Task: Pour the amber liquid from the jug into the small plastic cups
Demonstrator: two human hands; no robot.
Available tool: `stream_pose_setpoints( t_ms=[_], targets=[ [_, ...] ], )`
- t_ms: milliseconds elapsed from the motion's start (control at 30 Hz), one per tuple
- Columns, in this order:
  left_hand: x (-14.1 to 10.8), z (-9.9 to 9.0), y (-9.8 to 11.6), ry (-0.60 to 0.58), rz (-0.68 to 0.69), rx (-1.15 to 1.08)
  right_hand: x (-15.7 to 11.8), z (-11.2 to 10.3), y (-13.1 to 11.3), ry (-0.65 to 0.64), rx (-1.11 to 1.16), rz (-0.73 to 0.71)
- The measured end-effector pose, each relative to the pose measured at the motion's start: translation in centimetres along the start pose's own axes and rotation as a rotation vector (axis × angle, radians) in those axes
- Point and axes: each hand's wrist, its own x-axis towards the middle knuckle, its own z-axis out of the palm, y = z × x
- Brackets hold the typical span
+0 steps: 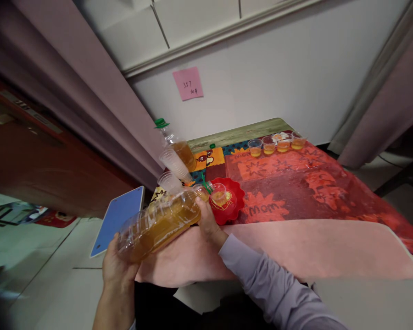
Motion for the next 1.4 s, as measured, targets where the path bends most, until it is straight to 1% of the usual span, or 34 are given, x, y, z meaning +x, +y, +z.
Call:
stream_pose_setpoints(
  t_ms=[400, 500, 567, 700, 767, 833, 900, 967, 1033, 1100, 1200, 1233, 1300, 1367, 1400],
  targets=[
    [-0.6, 0.6, 0.5, 0.001, -0.025, -0.017, 0.0, -0.3, 0.2, 0.004, 0.030, 0.043],
    [-0.5, 0.7, 0.3, 0.001, -0.027, -0.039, 0.0, -0.1, 0.1, -0.006, 0.039, 0.056],
    [-0.2, 0.5, -0.1, -0.001, -0.027, -0.064, -0.1, 0.1, -0.2, -0.007, 0.025, 0.037],
    [0.8, -0.3, -1.6, -0.019, -0.025, -0.127, -0.7, 0.5, -1.7, -0.036, -0.074, -0.052],
    [1.3, -0.6, -2.8, -0.088, -0.051, -0.198, -1.1, 0.7, -3.0, -0.053, -0.173, -0.101],
    [1.6, -0.8, -4.0, -0.175, -0.099, -0.287, -1.5, 1.0, -4.5, -0.043, -0.297, -0.163],
    [1.7, -0.8, -5.5, -0.231, -0.141, -0.342, -1.9, 1.5, -5.9, -0.047, -0.401, -0.209],
    [1.9, -0.7, -6.9, -0.233, -0.163, -0.350, -2.3, 2.2, -7.0, -0.090, -0.477, -0.219],
    [2.1, -0.8, -8.2, -0.200, -0.148, -0.347, -2.7, 3.0, -7.7, -0.135, -0.544, -0.208],
    [2.4, -1.1, -8.9, -0.175, -0.088, -0.332, -3.2, 3.7, -7.9, -0.151, -0.602, -0.194],
    [2.6, -1.9, -8.9, -0.200, 0.091, -0.263, -3.7, 4.4, -7.8, -0.175, -0.685, -0.197],
    [2.6, -2.3, -8.6, -0.231, 0.181, -0.226, -3.8, 4.7, -7.8, -0.187, -0.726, -0.216],
    [2.6, -3.3, -8.0, -0.340, 0.389, -0.100, -3.9, 5.2, -7.6, -0.213, -0.835, -0.261],
    [2.6, -4.2, -7.5, -0.448, 0.572, 0.109, -3.9, 5.8, -7.3, -0.229, -0.944, -0.286],
    [2.6, -4.7, -7.3, -0.480, 0.632, 0.218, -3.9, 6.1, -7.2, -0.239, -0.986, -0.288]
  ],
)
